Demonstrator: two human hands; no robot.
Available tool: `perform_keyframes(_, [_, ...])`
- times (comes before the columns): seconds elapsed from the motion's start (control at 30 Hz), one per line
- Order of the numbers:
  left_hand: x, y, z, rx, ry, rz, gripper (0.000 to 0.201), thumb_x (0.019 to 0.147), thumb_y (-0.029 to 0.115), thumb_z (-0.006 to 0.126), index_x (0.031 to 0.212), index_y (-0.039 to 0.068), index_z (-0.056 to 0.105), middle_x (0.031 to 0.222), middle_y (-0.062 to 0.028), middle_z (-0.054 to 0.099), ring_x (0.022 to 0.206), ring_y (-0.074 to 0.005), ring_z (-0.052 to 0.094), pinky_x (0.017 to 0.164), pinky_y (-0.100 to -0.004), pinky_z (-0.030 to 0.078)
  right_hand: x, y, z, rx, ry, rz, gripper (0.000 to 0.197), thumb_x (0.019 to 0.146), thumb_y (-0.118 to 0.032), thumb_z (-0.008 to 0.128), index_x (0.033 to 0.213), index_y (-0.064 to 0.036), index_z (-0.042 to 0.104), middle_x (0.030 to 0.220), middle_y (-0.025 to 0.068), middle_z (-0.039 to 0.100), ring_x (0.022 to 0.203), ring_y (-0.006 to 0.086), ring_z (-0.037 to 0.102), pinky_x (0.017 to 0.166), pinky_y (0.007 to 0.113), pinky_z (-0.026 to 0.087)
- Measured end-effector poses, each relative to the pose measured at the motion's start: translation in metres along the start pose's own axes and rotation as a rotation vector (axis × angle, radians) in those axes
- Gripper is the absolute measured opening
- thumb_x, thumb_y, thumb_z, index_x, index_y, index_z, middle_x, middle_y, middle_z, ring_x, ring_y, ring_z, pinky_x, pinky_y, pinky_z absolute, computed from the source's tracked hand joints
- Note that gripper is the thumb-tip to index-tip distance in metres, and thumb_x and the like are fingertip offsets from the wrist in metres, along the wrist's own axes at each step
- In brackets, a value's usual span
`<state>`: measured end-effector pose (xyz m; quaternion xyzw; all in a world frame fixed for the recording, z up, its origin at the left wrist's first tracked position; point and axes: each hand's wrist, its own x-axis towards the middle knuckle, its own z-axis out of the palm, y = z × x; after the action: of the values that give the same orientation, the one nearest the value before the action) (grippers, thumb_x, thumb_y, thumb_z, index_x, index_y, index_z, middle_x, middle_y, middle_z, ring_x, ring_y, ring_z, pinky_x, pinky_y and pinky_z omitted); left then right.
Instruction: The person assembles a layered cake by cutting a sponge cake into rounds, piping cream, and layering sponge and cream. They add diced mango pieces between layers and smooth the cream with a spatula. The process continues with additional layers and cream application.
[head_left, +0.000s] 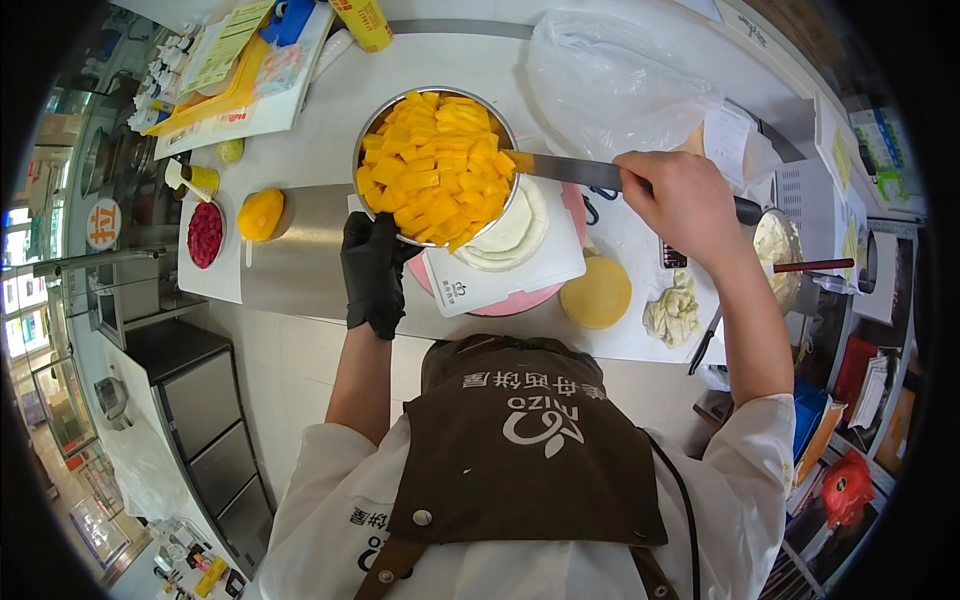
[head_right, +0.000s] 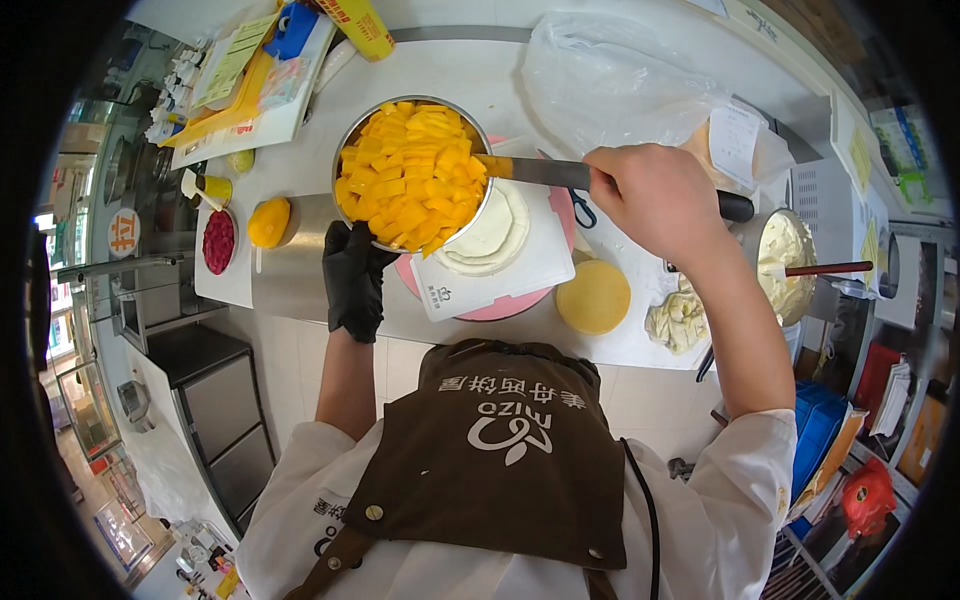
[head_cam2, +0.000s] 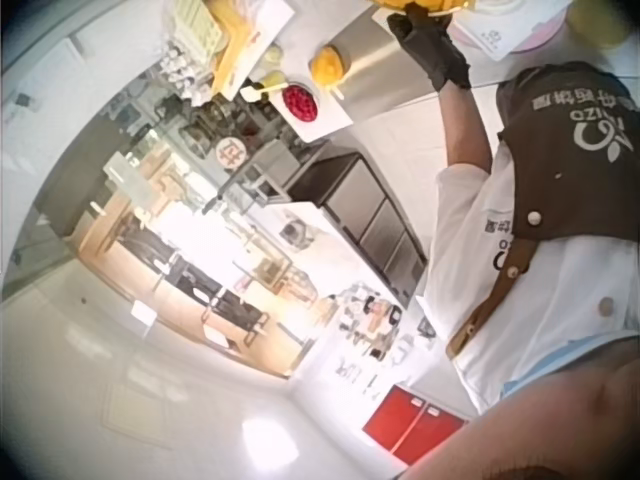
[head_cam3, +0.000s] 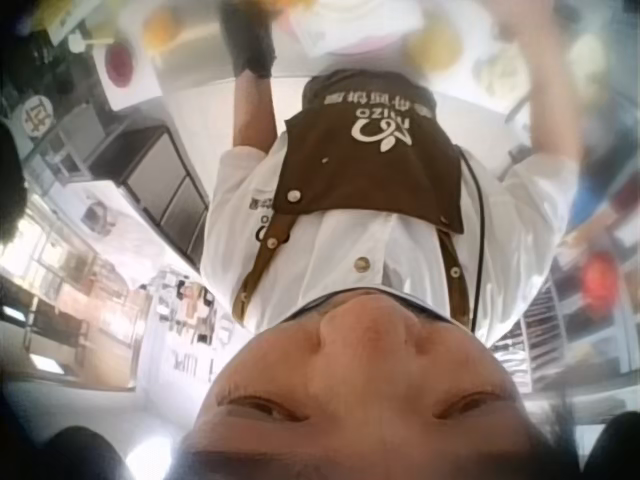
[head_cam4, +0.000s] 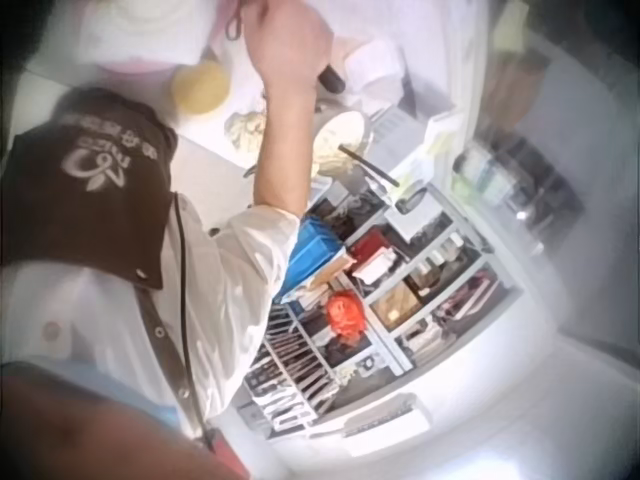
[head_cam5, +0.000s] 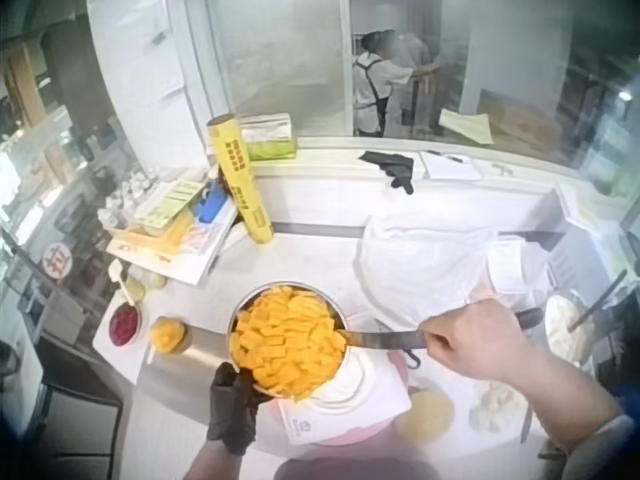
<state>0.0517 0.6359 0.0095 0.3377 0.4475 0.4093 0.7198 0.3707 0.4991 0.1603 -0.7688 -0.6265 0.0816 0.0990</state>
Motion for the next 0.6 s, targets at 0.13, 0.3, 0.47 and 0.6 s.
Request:
perform_keyframes(0.13, [0.007, -0.012, -0.002, 0.017, 0.006, -0.016, 0.011, 0.105, 0.012, 0.060, 0.111, 0.004, 0.056, 0.110, -0.0114, 0.070, 0.097, -0.0236, 0.075, 0.080, -0.0367, 0.065, -0.005, 0.015, 0.004, 0.062, -0.091, 0.026, 0.021, 0.091, -0.017, 0.064, 0.106, -0.0092, 0.076, 0.076, 0.0163, 0.069, 0.070, 0.0346, 0.067, 0.063, 0.043, 0.051])
perform_keyframes(0.3, [0.008, -0.013, 0.016, -0.008, 0.057, -0.023, 0.011, 0.105, 0.011, 0.059, 0.112, 0.004, 0.055, 0.112, -0.0120, 0.069, 0.099, -0.0236, 0.074, 0.084, -0.0370, 0.064, -0.014, 0.018, 0.017, 0.156, -0.090, 0.025, 0.021, 0.091, -0.017, 0.065, 0.107, -0.0066, 0.076, 0.078, 0.0163, 0.069, 0.068, 0.0343, 0.066, 0.063, 0.042, 0.051])
perform_keyframes(0.47, [0.012, -0.015, 0.029, -0.042, 0.046, 0.001, 0.014, 0.106, 0.010, 0.057, 0.117, 0.002, 0.055, 0.117, -0.0135, 0.068, 0.103, -0.0247, 0.073, 0.088, -0.0373, 0.064, -0.022, 0.021, 0.022, 0.156, -0.083, 0.020, 0.021, 0.092, -0.016, 0.065, 0.107, -0.0068, 0.076, 0.079, 0.0157, 0.070, 0.067, 0.0335, 0.067, 0.062, 0.042, 0.050])
perform_keyframes(0.6, [0.015, -0.019, 0.028, -0.065, 0.036, 0.014, 0.016, 0.106, 0.009, 0.056, 0.119, 0.001, 0.056, 0.119, -0.0141, 0.068, 0.104, -0.0249, 0.073, 0.088, -0.0376, 0.064, -0.029, 0.017, 0.022, 0.152, -0.073, 0.019, 0.020, 0.090, -0.018, 0.065, 0.103, -0.0093, 0.077, 0.079, 0.0141, 0.071, 0.070, 0.0344, 0.068, 0.063, 0.043, 0.052])
